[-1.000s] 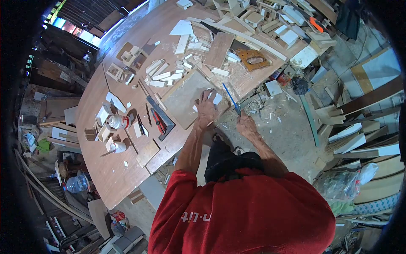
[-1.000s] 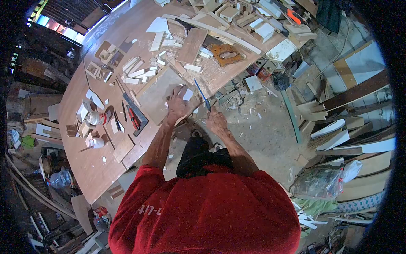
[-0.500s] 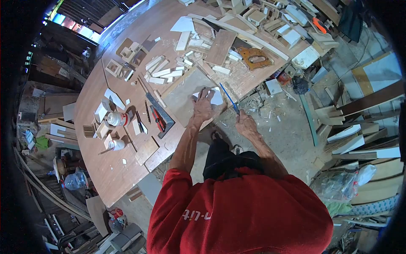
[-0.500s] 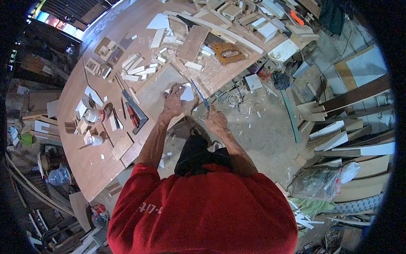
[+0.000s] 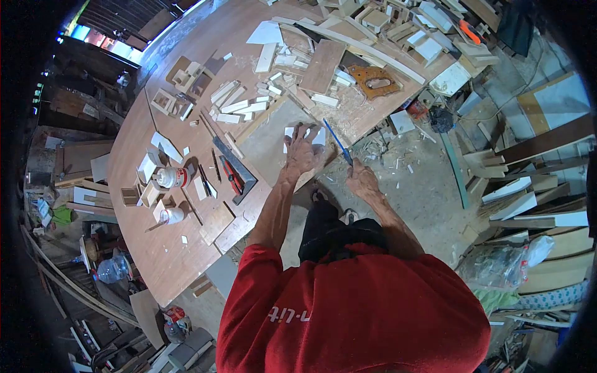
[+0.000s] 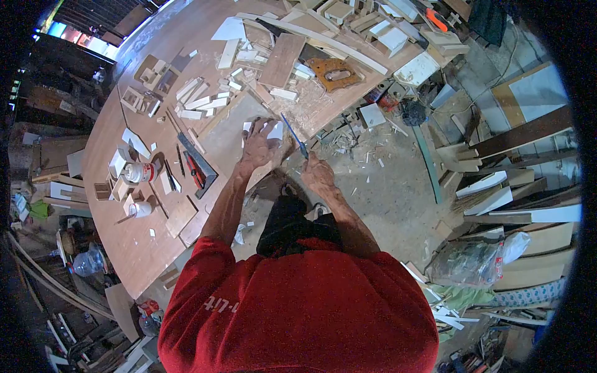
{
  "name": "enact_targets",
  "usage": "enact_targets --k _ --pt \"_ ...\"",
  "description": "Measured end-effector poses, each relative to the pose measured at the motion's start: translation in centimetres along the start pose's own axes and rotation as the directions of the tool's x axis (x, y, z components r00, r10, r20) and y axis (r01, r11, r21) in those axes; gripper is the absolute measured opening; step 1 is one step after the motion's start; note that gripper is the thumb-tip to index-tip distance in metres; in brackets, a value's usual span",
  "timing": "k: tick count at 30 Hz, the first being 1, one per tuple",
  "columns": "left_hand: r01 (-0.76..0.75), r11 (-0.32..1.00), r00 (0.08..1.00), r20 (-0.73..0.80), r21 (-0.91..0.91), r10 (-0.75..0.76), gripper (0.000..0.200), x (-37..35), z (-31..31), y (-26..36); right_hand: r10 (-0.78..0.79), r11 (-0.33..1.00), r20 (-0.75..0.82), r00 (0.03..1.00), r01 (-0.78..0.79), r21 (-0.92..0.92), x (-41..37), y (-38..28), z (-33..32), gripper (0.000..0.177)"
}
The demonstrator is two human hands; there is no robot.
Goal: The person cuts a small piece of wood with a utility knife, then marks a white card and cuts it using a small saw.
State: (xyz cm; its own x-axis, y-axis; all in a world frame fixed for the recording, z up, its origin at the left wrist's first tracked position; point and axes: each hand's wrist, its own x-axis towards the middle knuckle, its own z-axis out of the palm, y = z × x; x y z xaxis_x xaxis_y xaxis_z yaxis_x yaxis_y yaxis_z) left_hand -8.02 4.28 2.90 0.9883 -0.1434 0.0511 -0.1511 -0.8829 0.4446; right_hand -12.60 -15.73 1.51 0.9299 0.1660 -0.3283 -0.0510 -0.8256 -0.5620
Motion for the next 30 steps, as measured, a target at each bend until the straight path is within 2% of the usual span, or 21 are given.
enact_targets --k 3,6,11,15,17,25,30 --pt "-0.017 0.999 1.000 0.023 0.040 0.016 0.057 -0.1 -0.1 -0.2 -0.018 0.999 -0.028 0.999 0.019 0.025 0.0 0.0 0.3 0.034" --pt "-0.028 0.998 0.999 0.032 0.050 0.027 0.057 -0.1 -0.1 -0.2 -0.001 1.000 0.011 1.000 0.000 0.028 0.1 -0.2 0.1 0.034" --pt "-0.054 0.997 0.998 0.029 0.062 0.052 0.057 -0.1 0.0 -0.8 -0.067 0.998 -0.056 0.996 0.067 0.010 0.2 0.3 0.7 0.033" --pt "-0.080 0.997 0.996 0.040 0.007 0.080 0.055 0.0 -0.3 -0.9 -0.032 0.998 0.022 0.999 0.031 0.046 0.8 0.1 0.3 0.025" --pt "-0.074 0.997 0.996 0.047 0.002 0.074 0.055 -0.1 -0.3 -0.8 -0.153 0.988 -0.036 0.988 0.154 0.022 1.5 0.6 1.1 0.024" --pt "-0.039 0.994 0.988 0.155 0.099 0.023 0.072 0.3 -1.3 -0.4 -0.056 0.995 -0.041 0.998 0.059 0.078 0.0 2.1 0.4 0.023" --pt "-0.005 0.987 0.997 0.079 0.163 -0.008 0.078 0.5 -1.8 0.3 -0.029 0.981 -0.111 0.993 0.049 0.185 -0.7 3.0 0.9 0.024"
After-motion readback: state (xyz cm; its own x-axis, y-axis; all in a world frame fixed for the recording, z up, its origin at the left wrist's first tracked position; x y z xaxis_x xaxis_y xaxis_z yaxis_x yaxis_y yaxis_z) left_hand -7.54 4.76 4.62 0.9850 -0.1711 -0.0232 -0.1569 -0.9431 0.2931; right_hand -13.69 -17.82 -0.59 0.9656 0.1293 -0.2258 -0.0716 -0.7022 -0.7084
